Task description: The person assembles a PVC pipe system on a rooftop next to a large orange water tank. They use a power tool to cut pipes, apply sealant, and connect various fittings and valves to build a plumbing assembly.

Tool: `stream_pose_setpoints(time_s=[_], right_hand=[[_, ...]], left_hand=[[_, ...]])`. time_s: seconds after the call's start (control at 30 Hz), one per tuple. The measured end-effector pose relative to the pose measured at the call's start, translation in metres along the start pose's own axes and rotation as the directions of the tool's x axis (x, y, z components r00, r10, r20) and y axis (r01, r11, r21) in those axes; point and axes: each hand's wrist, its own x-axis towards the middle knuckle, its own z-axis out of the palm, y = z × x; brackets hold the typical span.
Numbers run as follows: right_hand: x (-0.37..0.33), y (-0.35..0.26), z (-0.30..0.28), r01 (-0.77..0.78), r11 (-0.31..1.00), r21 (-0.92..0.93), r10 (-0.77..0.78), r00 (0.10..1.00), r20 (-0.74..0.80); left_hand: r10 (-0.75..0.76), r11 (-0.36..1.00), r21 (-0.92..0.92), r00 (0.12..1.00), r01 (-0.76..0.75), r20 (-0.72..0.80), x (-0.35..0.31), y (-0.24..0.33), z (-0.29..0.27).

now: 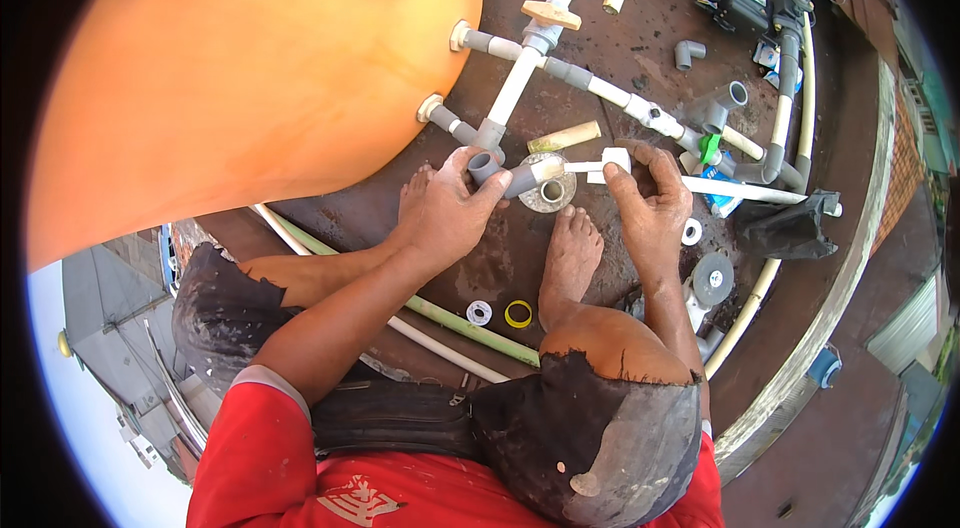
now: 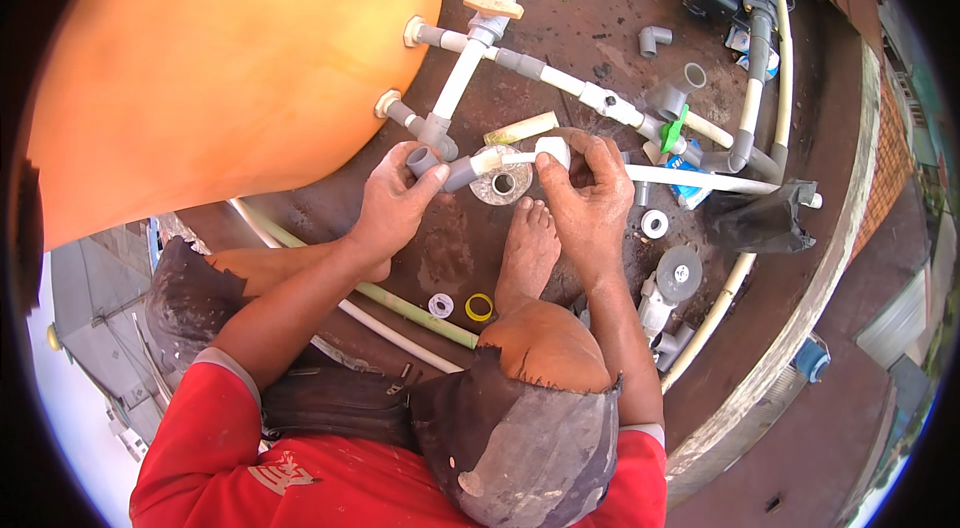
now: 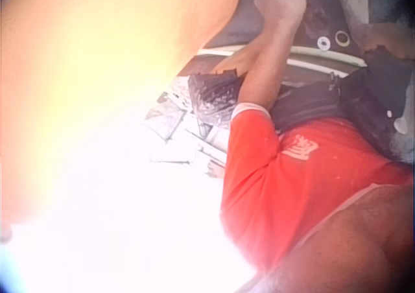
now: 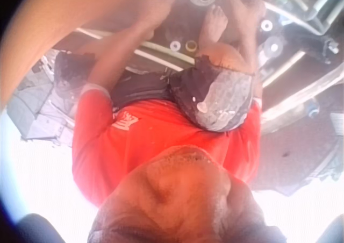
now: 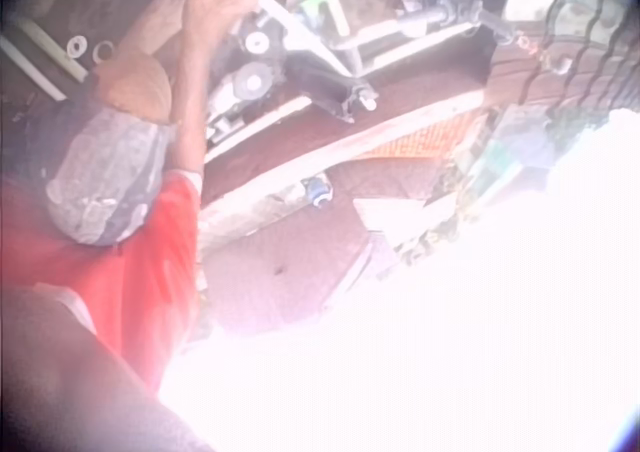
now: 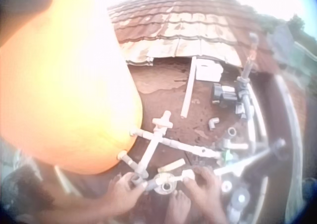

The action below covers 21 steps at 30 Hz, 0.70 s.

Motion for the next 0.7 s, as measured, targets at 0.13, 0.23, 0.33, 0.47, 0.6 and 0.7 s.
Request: stream_pose_setpoints(time_s=[0.13, 0.23, 0.33, 0.47, 0.6, 0.7], right_hand=[[0.018, 0.002, -0.001, 0.004, 0.997, -0.072, -0.002, 1.000, 0.031], [0.029, 0.006, -0.004, -0.168, 0.985, -0.026, 0.170, 0.981, 0.098], [0.035, 0.023, -0.008, -0.324, 0.944, 0.057, 0.315, 0.941, 0.126], [0.031, 0.060, -0.016, -0.499, 0.834, 0.237, 0.461, 0.865, 0.199], [0.020, 0.058, -0.011, -0.537, 0.696, 0.476, 0.507, 0.837, 0.205], [0.004, 0.064, -0.013, -0.468, 0.693, 0.548, 0.530, 0.846, 0.052]], left_hand=[[0.170, 0.975, 0.150, 0.985, -0.165, -0.026, -0.002, 0.004, -0.004], [0.226, 0.968, 0.107, 0.974, -0.227, 0.028, -0.001, 0.007, -0.011], [0.286, 0.955, 0.058, 0.956, -0.290, 0.072, -0.001, 0.011, -0.013], [0.354, 0.935, -0.058, 0.933, -0.350, 0.072, 0.000, 0.017, -0.009], [0.292, 0.956, 0.031, 0.956, -0.291, -0.010, 0.002, 0.006, -0.008], [0.251, 0.967, -0.036, 0.966, -0.253, -0.069, 0.006, -0.008, -0.004]])
